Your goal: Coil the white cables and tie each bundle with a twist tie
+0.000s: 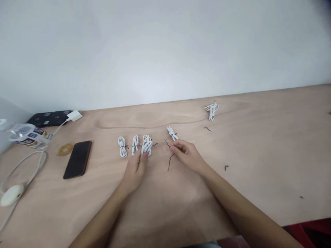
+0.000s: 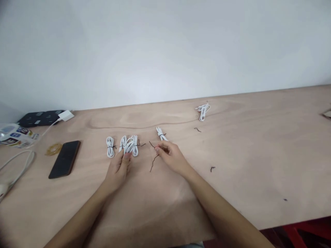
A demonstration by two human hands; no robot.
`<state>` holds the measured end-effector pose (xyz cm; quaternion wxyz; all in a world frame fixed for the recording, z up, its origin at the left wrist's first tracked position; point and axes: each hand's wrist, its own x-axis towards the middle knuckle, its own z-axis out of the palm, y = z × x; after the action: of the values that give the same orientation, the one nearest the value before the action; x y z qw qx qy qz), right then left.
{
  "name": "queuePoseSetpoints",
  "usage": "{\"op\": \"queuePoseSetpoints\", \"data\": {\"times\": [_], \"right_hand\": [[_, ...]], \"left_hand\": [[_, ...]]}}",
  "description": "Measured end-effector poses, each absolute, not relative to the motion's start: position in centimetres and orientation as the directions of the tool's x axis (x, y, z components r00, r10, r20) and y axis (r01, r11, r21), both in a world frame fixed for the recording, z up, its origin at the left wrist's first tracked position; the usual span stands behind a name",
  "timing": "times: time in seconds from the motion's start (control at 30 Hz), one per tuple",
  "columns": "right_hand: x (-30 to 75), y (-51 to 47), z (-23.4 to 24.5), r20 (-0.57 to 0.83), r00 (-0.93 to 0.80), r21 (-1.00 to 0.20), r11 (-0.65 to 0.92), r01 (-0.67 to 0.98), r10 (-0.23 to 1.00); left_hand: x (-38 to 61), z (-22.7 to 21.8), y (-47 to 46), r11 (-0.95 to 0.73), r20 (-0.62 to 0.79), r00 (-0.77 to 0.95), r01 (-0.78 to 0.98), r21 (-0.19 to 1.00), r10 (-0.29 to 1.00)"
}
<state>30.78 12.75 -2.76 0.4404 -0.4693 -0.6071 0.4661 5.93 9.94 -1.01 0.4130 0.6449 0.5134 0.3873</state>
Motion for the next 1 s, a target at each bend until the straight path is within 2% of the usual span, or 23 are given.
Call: {"op": "queuePoseSetpoints", "data": {"times": [0.1,0.27,0.47,0.6,0.73,0.9,1.0], "right_hand": [[29.9,12.3,-2.6,0.005,-0.217,-1.0,0.011,0.026,0.976],[28.4,11.6,-2.5,-0.035,-0.282,-0.993,-0.066,-0.1,0.959],[27.3,11.3,-2.9,-0.085,-0.271,-0.971,-0.141,-0.195,0.959],[27.0,11.3,-3.1,-0.107,-0.263,-0.958,-0.17,-0.229,0.959],[27.1,11.1,-2.8,-0.028,-0.332,-0.966,-0.111,-0.235,0.943],[27.4,10.8,-2.3,0.021,-0.443,-0.951,-0.119,-0.287,0.896],[27.4,10.9,-2.3,0.039,-0.446,-0.955,-0.098,-0.28,0.894]], "left_hand": [[5.8,-0.6,9.9,-0.283,0.169,0.272,0.464,0.839,0.947],[7.0,-0.9,9.3,-0.407,0.15,0.497,0.463,0.787,0.855],[8.1,-2.1,9.0,-0.523,0.212,0.564,0.472,0.71,0.798],[8.5,-2.1,8.9,-0.485,0.201,0.517,0.502,0.715,0.832],[8.7,-1.5,9.0,-0.372,0.151,0.435,0.484,0.792,0.888],[8.7,-0.9,9.1,-0.275,0.129,0.346,0.415,0.867,0.929],[8.9,-0.4,9.1,-0.235,0.109,0.327,0.377,0.896,0.939]]}}
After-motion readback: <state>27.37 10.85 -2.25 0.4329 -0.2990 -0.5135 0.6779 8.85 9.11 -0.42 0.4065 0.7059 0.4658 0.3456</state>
